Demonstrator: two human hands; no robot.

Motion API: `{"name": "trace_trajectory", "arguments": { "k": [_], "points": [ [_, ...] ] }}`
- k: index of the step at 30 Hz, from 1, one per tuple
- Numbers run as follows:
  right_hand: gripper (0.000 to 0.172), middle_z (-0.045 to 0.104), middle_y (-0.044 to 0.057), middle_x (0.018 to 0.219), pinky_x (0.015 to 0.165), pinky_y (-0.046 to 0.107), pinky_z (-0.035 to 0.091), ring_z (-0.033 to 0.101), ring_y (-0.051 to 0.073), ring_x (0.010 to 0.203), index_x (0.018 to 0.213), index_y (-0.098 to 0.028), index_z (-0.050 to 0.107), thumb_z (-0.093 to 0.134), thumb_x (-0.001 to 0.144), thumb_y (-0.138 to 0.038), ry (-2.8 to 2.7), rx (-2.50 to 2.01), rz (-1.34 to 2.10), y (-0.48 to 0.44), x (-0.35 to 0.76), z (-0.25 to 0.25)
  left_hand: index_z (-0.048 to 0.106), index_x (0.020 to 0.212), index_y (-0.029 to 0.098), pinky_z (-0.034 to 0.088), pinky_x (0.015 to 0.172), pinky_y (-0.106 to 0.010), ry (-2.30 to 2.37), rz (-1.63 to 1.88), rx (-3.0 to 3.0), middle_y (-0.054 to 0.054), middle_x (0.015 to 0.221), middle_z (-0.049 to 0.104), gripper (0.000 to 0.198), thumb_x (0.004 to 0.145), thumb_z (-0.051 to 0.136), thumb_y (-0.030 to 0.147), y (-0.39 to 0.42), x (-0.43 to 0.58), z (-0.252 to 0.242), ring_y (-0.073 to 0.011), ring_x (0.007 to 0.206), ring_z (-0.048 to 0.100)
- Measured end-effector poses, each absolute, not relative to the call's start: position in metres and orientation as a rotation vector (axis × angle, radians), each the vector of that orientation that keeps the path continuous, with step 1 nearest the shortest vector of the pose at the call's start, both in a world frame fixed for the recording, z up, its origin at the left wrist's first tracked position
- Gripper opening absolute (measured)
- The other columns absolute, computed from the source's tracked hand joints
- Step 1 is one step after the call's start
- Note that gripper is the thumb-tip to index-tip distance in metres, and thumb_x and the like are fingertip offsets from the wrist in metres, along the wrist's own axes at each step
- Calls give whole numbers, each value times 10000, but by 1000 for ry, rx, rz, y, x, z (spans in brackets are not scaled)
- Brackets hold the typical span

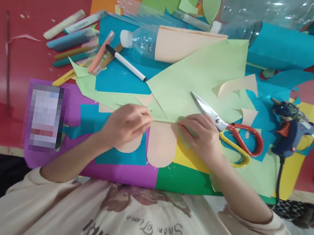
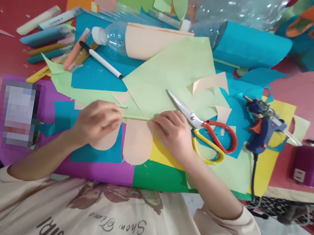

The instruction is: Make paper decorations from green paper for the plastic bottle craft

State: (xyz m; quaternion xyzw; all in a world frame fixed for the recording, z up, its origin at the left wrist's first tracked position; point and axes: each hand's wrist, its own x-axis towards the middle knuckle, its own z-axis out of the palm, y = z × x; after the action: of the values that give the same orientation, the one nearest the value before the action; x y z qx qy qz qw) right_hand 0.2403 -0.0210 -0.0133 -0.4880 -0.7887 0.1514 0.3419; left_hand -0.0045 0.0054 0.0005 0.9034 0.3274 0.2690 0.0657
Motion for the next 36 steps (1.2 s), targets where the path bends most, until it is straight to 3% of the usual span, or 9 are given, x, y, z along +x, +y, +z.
{"name": "trace_trajectory", "arguments": {
  "k": [2,5,8,22,36],
  "points": [
    [128,684,47,774,649,350,493,602,184,713,807,-223,674,568,846,-163,-2066,-1260,373,-21,239,-13,630,1015,189,511,804,-309,853,670,2880,-67,981,695,160,887,537,214,-5,6,2,-187,898,641],
    [121,693,50,769,647,344,494,608,183,710,795,-210,663,569,842,-150,-2084,-1249,359,-20,239,-15,602,1144,125,491,847,-329,780,494,2992,-107,1161,673,272,907,505,215,-18,20,1,-214,1025,630],
    [95,692,42,749,639,342,493,614,185,702,805,-215,649,576,834,-161,-2075,-1280,374,-20,239,-15,584,1193,108,472,872,-319,782,472,3018,-107,1202,662,315,919,480,223,-24,25,-2,-213,1070,623],
    [108,703,67,764,665,340,526,629,185,714,777,-173,664,583,835,-133,-2091,-1288,373,-20,239,-8,586,1199,88,463,964,-317,823,421,3061,-104,1253,636,329,917,469,213,-24,26,-3,-200,1113,609],
    [126,687,70,766,662,339,520,611,184,711,767,-179,667,574,841,-135,-2086,-1304,402,-18,239,-9,608,1148,83,491,907,-319,826,506,3047,-89,1207,666,301,904,474,196,-23,28,-4,-203,1049,638]
  ]
}}
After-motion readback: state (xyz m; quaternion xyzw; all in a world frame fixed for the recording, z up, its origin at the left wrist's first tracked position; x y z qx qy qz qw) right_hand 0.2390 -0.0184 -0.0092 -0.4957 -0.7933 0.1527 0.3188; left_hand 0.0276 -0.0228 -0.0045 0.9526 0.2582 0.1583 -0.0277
